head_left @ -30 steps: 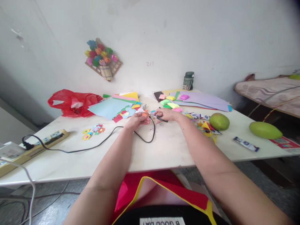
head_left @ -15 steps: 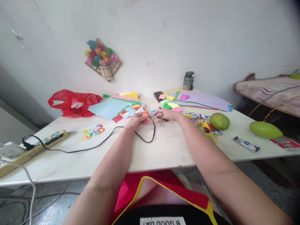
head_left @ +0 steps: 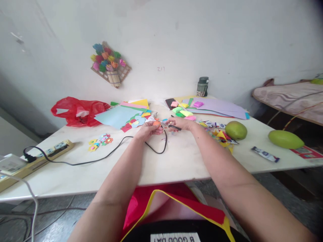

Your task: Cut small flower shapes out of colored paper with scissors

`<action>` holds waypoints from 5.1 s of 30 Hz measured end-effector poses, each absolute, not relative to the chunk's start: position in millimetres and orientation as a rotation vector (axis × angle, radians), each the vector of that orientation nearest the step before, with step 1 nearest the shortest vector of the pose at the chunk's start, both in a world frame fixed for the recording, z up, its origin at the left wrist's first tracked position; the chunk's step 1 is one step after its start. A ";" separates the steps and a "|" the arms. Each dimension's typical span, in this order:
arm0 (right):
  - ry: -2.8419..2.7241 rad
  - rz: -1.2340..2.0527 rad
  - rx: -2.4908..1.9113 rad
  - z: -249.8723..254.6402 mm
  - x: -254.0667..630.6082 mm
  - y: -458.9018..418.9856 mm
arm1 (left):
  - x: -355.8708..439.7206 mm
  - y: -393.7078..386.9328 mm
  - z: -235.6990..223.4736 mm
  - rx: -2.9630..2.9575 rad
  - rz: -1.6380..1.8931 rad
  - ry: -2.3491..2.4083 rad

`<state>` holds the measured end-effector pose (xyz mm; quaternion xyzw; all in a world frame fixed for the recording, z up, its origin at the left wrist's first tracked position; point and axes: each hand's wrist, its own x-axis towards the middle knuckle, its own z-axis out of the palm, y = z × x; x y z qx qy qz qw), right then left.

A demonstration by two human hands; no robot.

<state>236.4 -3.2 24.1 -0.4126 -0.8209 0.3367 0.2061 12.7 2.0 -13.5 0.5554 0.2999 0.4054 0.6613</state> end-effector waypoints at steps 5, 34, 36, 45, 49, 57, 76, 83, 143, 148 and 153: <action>-2.276 0.923 -1.183 26.5 236.2 -5.5 | 13.7 -0.9 -10.9 1.273 0.921 0.707; -2.348 0.767 -1.222 28.5 235.9 -3.8 | 14.2 -5.1 -5.4 1.275 0.947 0.758; -2.349 0.770 -1.217 29.5 235.7 -4.3 | 14.2 -4.9 -5.5 1.272 0.945 0.752; -2.348 0.729 -1.274 31.6 235.0 -7.0 | 13.8 -4.4 -6.5 1.277 0.942 0.719; -2.332 0.755 -1.280 29.4 235.5 -5.5 | 14.0 -4.0 -7.1 1.280 0.940 0.712; -2.304 0.842 -1.221 24.3 237.1 -1.3 | 14.3 -4.4 -6.5 1.268 0.929 0.713; -2.305 0.828 -1.266 29.8 234.1 -6.9 | 15.5 -6.3 -4.9 1.259 0.939 0.739; -2.266 0.916 -1.226 25.8 235.2 -3.4 | 16.3 -4.1 -6.9 1.249 0.941 0.737; -2.181 1.209 -1.202 32.4 234.6 -11.9 | 17.3 -4.9 -6.6 1.205 0.970 0.754; -2.172 1.212 -1.204 29.0 235.4 -8.6 | 17.4 -3.8 -7.7 1.208 0.987 0.763; -2.154 1.201 -1.205 30.4 235.0 -11.2 | 17.6 -1.9 -9.6 1.223 0.977 0.762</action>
